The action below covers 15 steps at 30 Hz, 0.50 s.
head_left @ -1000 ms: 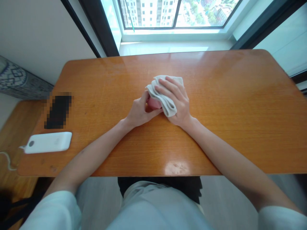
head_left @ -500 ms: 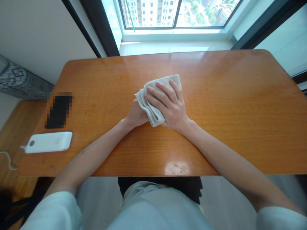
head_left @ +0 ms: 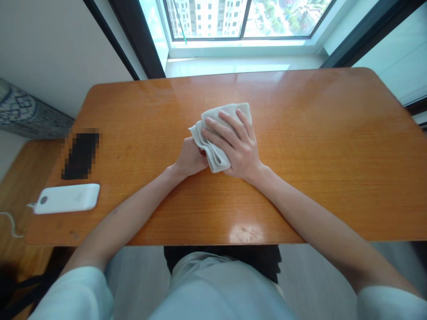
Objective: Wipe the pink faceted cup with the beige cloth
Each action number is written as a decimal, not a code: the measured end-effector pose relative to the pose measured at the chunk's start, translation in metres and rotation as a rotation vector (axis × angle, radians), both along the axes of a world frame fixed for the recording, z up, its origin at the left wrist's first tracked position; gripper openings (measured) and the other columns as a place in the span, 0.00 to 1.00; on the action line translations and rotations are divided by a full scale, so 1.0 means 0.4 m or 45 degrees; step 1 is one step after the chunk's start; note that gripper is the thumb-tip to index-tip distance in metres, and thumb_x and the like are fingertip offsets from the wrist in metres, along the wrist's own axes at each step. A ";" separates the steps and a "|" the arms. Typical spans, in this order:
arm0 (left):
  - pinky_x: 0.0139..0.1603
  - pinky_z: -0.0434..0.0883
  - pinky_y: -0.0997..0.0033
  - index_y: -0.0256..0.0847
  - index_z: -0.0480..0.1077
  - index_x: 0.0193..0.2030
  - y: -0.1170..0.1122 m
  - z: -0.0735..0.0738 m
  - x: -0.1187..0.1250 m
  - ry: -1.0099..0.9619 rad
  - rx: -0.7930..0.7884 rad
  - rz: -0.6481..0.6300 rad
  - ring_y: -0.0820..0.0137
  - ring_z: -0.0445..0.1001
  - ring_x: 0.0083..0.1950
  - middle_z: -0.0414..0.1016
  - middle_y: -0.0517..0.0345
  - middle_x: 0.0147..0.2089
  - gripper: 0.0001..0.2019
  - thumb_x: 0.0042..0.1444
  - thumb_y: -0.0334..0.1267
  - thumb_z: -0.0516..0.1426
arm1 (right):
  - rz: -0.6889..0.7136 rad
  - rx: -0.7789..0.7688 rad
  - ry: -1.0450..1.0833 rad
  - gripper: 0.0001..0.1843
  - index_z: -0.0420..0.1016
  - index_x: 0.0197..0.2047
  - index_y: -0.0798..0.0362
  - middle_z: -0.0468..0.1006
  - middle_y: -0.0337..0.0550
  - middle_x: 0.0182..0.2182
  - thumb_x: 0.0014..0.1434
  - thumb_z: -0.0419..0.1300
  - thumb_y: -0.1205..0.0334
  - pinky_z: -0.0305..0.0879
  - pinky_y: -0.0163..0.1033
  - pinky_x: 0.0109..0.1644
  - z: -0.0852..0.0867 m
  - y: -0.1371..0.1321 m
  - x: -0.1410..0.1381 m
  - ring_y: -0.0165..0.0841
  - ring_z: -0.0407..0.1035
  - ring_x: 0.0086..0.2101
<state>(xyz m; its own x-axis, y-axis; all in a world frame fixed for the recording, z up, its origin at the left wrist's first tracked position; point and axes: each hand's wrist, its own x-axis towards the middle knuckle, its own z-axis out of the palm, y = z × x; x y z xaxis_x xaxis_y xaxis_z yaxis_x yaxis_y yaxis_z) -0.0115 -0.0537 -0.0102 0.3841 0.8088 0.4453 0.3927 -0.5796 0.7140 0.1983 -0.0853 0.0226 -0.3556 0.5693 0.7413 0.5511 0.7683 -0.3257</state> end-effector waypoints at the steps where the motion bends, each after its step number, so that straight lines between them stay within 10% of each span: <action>1: 0.34 0.76 0.66 0.43 0.75 0.48 -0.001 0.005 0.001 -0.015 0.014 0.004 0.69 0.78 0.31 0.82 0.61 0.34 0.25 0.61 0.62 0.72 | -0.029 -0.035 0.057 0.31 0.75 0.75 0.33 0.79 0.38 0.73 0.77 0.53 0.32 0.53 0.75 0.86 -0.007 0.010 0.007 0.55 0.67 0.77; 7: 0.49 0.83 0.63 0.45 0.69 0.68 -0.013 0.045 0.014 -0.090 0.053 -0.055 0.62 0.88 0.50 0.87 0.50 0.58 0.37 0.61 0.62 0.73 | -0.351 -0.405 0.773 0.31 0.83 0.58 0.47 0.89 0.42 0.48 0.82 0.47 0.35 0.84 0.59 0.64 -0.073 0.062 0.043 0.44 0.85 0.53; 15: 0.31 0.74 0.66 0.45 0.72 0.47 -0.001 0.013 -0.003 0.024 0.067 -0.041 0.70 0.75 0.29 0.81 0.61 0.33 0.25 0.64 0.65 0.69 | 0.030 -0.007 0.095 0.30 0.79 0.72 0.32 0.81 0.39 0.71 0.76 0.56 0.31 0.53 0.74 0.86 0.012 -0.001 0.010 0.55 0.68 0.76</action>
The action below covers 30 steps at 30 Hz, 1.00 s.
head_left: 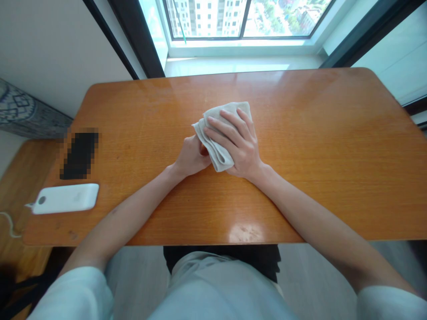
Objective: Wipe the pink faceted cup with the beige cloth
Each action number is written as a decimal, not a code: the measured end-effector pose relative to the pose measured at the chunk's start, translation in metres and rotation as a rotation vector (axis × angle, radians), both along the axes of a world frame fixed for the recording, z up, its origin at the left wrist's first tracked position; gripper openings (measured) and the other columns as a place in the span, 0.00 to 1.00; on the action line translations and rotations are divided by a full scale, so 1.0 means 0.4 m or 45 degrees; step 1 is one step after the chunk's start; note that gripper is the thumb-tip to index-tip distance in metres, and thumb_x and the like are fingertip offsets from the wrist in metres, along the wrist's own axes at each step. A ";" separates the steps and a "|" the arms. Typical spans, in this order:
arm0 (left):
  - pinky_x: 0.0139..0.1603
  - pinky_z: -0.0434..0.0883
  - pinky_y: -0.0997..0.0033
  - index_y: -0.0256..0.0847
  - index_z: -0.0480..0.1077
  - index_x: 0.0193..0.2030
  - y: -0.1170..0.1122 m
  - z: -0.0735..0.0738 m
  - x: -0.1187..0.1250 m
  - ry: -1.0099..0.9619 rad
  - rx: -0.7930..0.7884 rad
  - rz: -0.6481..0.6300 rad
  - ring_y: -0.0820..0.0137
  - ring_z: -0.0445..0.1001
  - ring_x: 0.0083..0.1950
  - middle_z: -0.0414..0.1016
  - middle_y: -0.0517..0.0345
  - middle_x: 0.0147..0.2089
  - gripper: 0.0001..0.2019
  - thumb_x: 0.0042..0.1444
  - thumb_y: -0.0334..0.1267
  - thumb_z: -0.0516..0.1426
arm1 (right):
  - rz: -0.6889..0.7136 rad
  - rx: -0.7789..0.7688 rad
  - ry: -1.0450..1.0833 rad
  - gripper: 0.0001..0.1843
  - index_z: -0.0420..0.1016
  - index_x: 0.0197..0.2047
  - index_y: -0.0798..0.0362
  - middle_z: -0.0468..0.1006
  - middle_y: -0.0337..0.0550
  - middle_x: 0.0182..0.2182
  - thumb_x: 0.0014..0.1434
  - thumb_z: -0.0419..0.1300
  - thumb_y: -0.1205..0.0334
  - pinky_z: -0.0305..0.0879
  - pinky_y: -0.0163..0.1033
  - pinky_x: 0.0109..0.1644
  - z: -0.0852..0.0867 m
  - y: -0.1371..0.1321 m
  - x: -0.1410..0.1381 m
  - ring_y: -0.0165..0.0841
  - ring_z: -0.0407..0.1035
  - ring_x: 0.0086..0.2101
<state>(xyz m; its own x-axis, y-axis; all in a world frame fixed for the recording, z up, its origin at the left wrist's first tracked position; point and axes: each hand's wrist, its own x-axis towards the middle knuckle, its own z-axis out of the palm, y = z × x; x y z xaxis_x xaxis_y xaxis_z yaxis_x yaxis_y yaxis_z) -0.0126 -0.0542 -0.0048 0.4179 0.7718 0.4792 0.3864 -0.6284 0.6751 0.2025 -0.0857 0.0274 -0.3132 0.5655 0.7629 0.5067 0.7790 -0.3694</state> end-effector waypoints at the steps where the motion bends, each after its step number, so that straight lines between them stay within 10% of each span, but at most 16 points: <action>1: 0.31 0.74 0.66 0.45 0.72 0.47 0.000 0.001 0.001 -0.004 -0.006 0.010 0.69 0.76 0.29 0.81 0.61 0.33 0.25 0.64 0.65 0.69 | -0.005 -0.012 -0.002 0.31 0.79 0.72 0.33 0.81 0.38 0.71 0.76 0.56 0.30 0.53 0.74 0.86 -0.003 0.004 0.001 0.55 0.69 0.76; 8: 0.52 0.83 0.61 0.45 0.69 0.69 -0.015 0.032 0.017 -0.102 -0.021 -0.030 0.61 0.88 0.51 0.87 0.48 0.59 0.38 0.62 0.64 0.71 | -0.292 -0.380 0.621 0.34 0.82 0.64 0.44 0.88 0.44 0.56 0.81 0.46 0.31 0.81 0.62 0.70 -0.060 0.046 0.020 0.46 0.84 0.60; 15: 0.33 0.75 0.66 0.43 0.74 0.42 0.004 -0.008 0.001 0.058 0.055 -0.031 0.69 0.77 0.30 0.81 0.60 0.32 0.20 0.67 0.59 0.67 | 0.014 0.157 -0.149 0.29 0.74 0.76 0.31 0.80 0.35 0.73 0.79 0.52 0.37 0.53 0.70 0.87 -0.005 0.003 0.002 0.50 0.69 0.76; 23: 0.52 0.83 0.62 0.45 0.69 0.69 -0.012 0.032 0.020 -0.106 -0.024 -0.036 0.60 0.88 0.52 0.87 0.48 0.60 0.39 0.61 0.64 0.72 | -0.259 -0.351 0.560 0.31 0.83 0.65 0.42 0.88 0.44 0.57 0.81 0.47 0.34 0.77 0.63 0.72 -0.051 0.043 0.027 0.47 0.83 0.60; 30: 0.33 0.77 0.65 0.44 0.75 0.43 0.002 -0.006 0.004 0.036 0.021 -0.016 0.67 0.80 0.31 0.84 0.58 0.35 0.20 0.66 0.61 0.67 | 0.019 0.038 -0.095 0.30 0.77 0.73 0.28 0.81 0.36 0.71 0.75 0.56 0.32 0.48 0.70 0.88 -0.008 -0.002 0.002 0.53 0.68 0.77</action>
<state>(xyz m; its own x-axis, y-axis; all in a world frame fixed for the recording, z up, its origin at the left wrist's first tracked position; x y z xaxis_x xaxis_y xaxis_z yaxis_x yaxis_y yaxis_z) -0.0108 -0.0534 -0.0074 0.4412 0.7585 0.4796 0.3969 -0.6442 0.6538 0.2031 -0.0866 0.0243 -0.3779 0.5376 0.7538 0.5205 0.7967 -0.3072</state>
